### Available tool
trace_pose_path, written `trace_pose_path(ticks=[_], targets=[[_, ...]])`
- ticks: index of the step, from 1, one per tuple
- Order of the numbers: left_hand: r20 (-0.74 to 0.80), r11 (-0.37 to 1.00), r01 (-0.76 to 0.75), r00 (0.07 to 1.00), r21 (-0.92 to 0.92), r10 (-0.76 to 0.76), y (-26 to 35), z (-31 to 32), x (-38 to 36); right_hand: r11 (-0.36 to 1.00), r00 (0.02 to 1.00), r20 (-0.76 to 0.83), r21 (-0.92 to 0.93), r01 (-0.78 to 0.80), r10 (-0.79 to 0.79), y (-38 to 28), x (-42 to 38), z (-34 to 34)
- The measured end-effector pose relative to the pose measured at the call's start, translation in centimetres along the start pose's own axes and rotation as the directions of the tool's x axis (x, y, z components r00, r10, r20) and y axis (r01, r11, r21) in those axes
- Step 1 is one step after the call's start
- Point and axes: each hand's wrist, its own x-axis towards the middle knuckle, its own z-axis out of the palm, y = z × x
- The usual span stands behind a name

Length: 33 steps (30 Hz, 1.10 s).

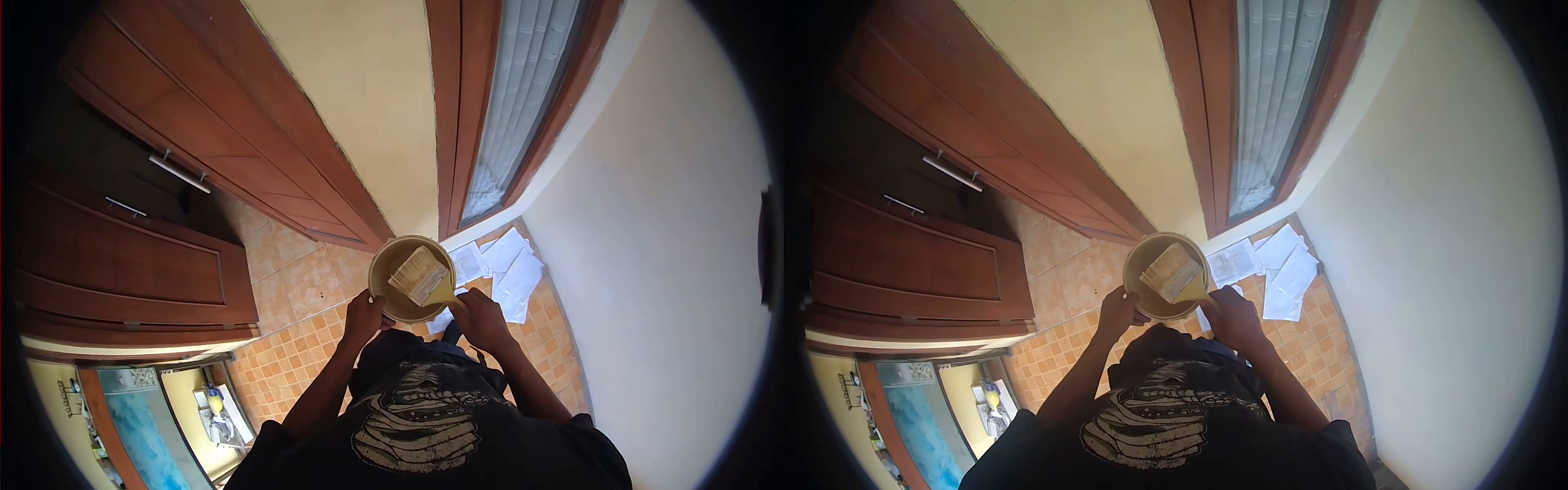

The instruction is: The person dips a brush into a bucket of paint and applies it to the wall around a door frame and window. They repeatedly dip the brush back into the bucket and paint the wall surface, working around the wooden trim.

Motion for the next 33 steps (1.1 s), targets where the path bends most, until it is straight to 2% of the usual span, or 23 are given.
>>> trace_pose_path(ticks=[3,6,7,10,14,16,20,25,28,33], targets=[[-0.010,0.998,-0.054,0.998,0.025,0.054,0.7,-1.6,-0.6,0.998,0.999,0.034,0.058,-0.029,0.027,-1.2,-0.4,0.7],[-0.007,0.997,-0.049,0.999,0.057,0.050,1.0,-3.8,-0.7,0.963,0.965,0.186,0.157,-0.217,0.187,-2.8,-0.6,1.6],[0.002,0.997,-0.049,0.999,0.061,0.049,1.0,-4.6,-1.0,0.958,0.965,0.193,0.191,-0.214,0.178,-3.2,-0.8,2.1],[0.034,0.999,-0.015,0.999,0.047,0.013,-0.3,-6.8,-1.1,0.831,0.926,0.238,0.415,-0.369,0.292,-4.5,-0.2,4.0],[0.053,0.999,0.034,0.998,0.027,-0.036,-2.4,-9.9,-1.6,0.737,0.946,0.076,0.609,-0.293,0.314,-5.7,3.1,4.8],[0.036,0.998,0.058,0.998,0.035,-0.059,-3.5,-11.2,-1.6,0.760,0.946,-0.050,0.610,-0.225,0.320,-5.4,5.3,4.7],[0.042,0.994,0.061,0.997,0.093,-0.065,-4.5,-13.6,-1.7,0.741,0.905,-0.133,0.627,-0.239,0.404,-4.7,9.2,3.5],[0.000,0.986,0.035,0.999,0.164,-0.035,-3.8,-14.7,-1.9,0.818,0.913,-0.147,0.514,-0.259,0.381,-2.1,12.1,4.3],[-0.030,0.986,0.048,0.999,0.160,-0.044,-3.7,-14.9,-1.8,0.774,0.886,-0.036,0.504,-0.384,0.463,1.7,13.5,6.4],[-0.102,0.991,0.072,0.993,0.109,-0.061,-3.8,-14.3,-1.4,0.871,0.898,-0.113,0.320,-0.372,0.425,9.2,14.4,11.3]])
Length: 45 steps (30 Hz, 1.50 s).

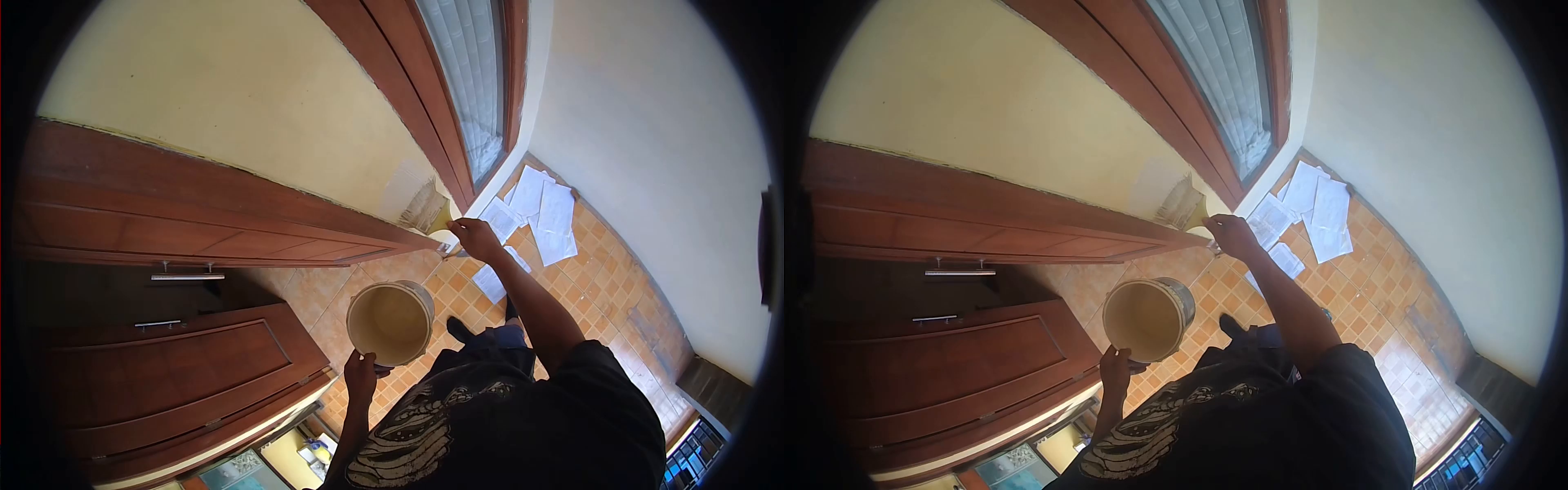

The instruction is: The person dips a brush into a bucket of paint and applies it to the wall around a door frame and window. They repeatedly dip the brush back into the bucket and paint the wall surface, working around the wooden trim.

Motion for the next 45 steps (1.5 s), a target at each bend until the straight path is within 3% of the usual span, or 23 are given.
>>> trace_pose_path(ticks=[4,8,11,12,15,18,21,22,26,32,40,44,45], targets=[[0.005,0.999,0.035,0.999,-0.012,-0.035,0.2,0.8,-0.2,0.991,0.988,0.096,-0.056,-0.120,0.125,2.3,0.7,0.5],[0.035,1.000,0.012,0.999,0.004,-0.013,0.5,1.8,-0.1,0.941,0.989,0.139,-0.326,0.094,-0.050,2.4,0.7,-0.1],[0.050,1.000,-0.005,0.999,0.025,0.004,0.3,2.0,0.3,0.973,0.966,0.148,-0.123,-0.193,0.210,-3.1,-0.5,-1.8],[0.056,1.000,-0.004,0.998,0.026,0.002,-0.2,1.9,0.6,0.979,0.975,0.126,-0.121,-0.166,0.181,-4.5,-0.8,-2.2],[0.098,1.000,0.012,0.995,0.007,-0.013,-1.6,1.4,1.5,0.956,0.976,0.063,-0.197,0.219,-0.210,-9.2,-2.6,-4.0],[0.090,0.998,-0.005,0.996,0.059,-0.001,-1.4,1.3,1.7,0.999,0.990,0.136,-0.012,-0.038,0.039,-15.6,-4.6,-6.6],[0.087,0.998,-0.004,0.996,0.056,-0.001,-2.3,0.4,1.8,1.000,0.993,0.120,0.027,0.002,-0.005,-19.2,-6.6,-8.2],[0.075,0.998,0.011,0.997,0.055,-0.016,-2.3,0.3,1.8,0.997,0.989,0.139,0.052,-0.049,0.042,-20.6,-7.4,-8.9],[0.039,0.997,0.006,0.999,0.073,-0.009,-1.6,-0.4,1.1,0.999,0.991,0.122,0.021,0.045,-0.047,-22.1,-9.0,-10.4],[-0.014,0.999,0.037,0.999,0.017,-0.037,-2.8,-1.7,0.1,0.985,0.999,0.040,0.171,0.005,-0.012,-13.8,-4.7,-4.7],[-0.067,0.994,0.087,0.994,0.068,-0.083,-3.0,-0.5,-1.4,0.994,0.991,-0.082,-0.023,-0.111,0.108,4.6,0.3,3.8],[-0.020,0.992,0.106,0.994,0.070,-0.105,-3.5,-0.1,-1.9,0.951,0.980,-0.041,-0.239,-0.199,0.195,8.2,1.6,4.9],[-0.012,0.993,0.091,0.996,0.074,-0.091,-3.4,0.0,-1.9,0.958,0.978,-0.033,-0.199,-0.206,0.204,7.4,1.6,4.6]])
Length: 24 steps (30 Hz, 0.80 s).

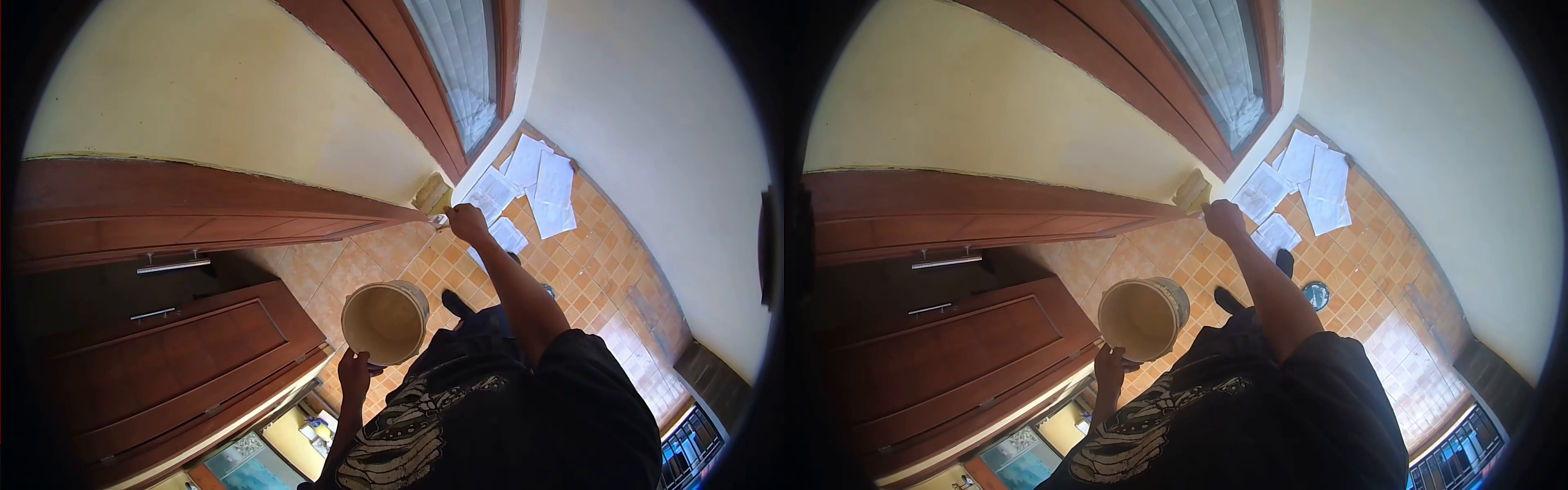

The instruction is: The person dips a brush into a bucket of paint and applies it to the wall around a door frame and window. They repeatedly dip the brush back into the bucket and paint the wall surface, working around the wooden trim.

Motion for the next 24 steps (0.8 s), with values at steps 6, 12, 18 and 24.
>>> trace_pose_path(ticks=[6,12,18,24], targets=[[-0.018,1.000,0.007,1.000,-0.021,-0.008,-0.9,0.2,0.3,0.977,0.994,-0.008,0.183,0.108,-0.108,-10.1,-5.0,-8.0],[0.027,0.998,-0.015,1.000,0.057,0.013,-1.2,-0.3,1.7,0.930,0.972,0.007,0.292,0.224,-0.237,-18.5,-11.5,-16.7],[-0.026,0.999,0.006,1.000,0.050,-0.004,-0.5,-0.2,1.8,0.893,0.961,-0.028,0.364,0.265,-0.274,-17.6,-12.4,-15.6],[-0.094,0.993,0.089,0.992,0.082,-0.081,-1.3,-1.8,0.7,0.961,0.991,-0.010,0.242,0.133,-0.135,-5.4,-3.8,-3.9]])
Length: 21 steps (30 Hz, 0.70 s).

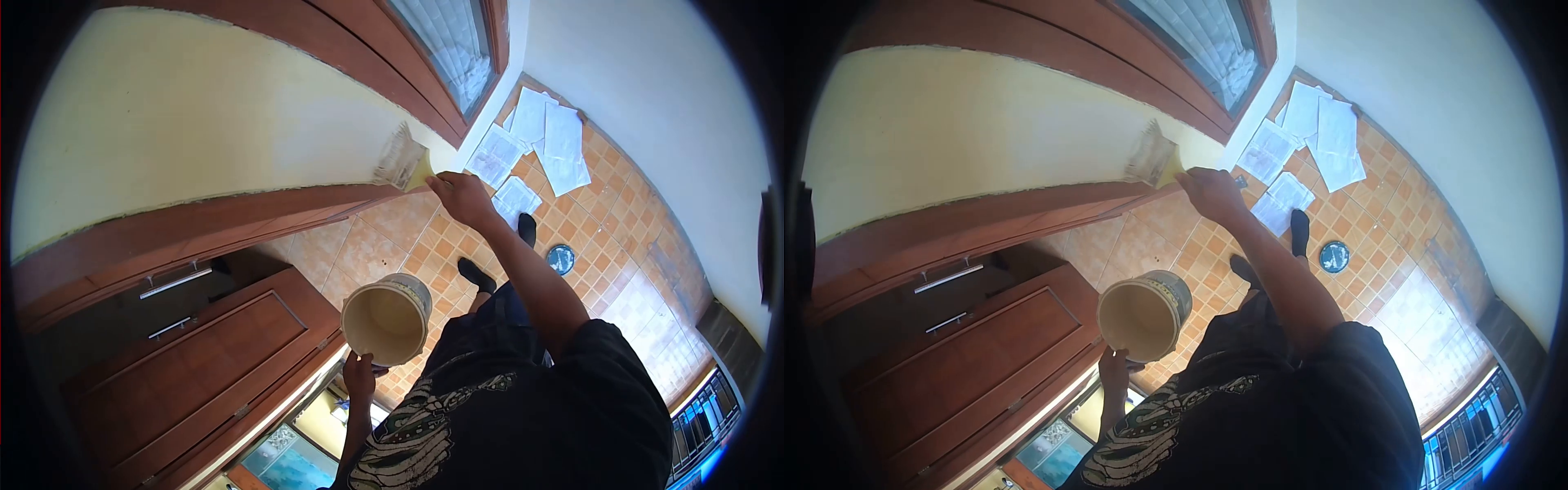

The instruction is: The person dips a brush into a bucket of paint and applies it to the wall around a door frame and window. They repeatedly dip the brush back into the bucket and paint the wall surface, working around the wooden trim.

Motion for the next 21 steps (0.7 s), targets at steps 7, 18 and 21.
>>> trace_pose_path(ticks=[7,18,21], targets=[[0.033,0.985,-0.109,0.994,0.134,0.105,-3.0,-1.4,1.5,0.916,0.953,0.049,-0.293,-0.272,0.299,14.2,6.1,5.5],[0.120,0.997,-0.055,0.992,0.054,0.048,-0.6,0.5,2.2,0.972,0.973,-0.002,-0.055,0.230,-0.231,-7.5,-3.5,-4.6],[0.146,0.993,-0.080,0.987,0.084,0.067,-1.0,0.6,3.2,0.940,0.982,0.007,0.291,0.178,-0.188,-10.7,-6.2,-5.6]])
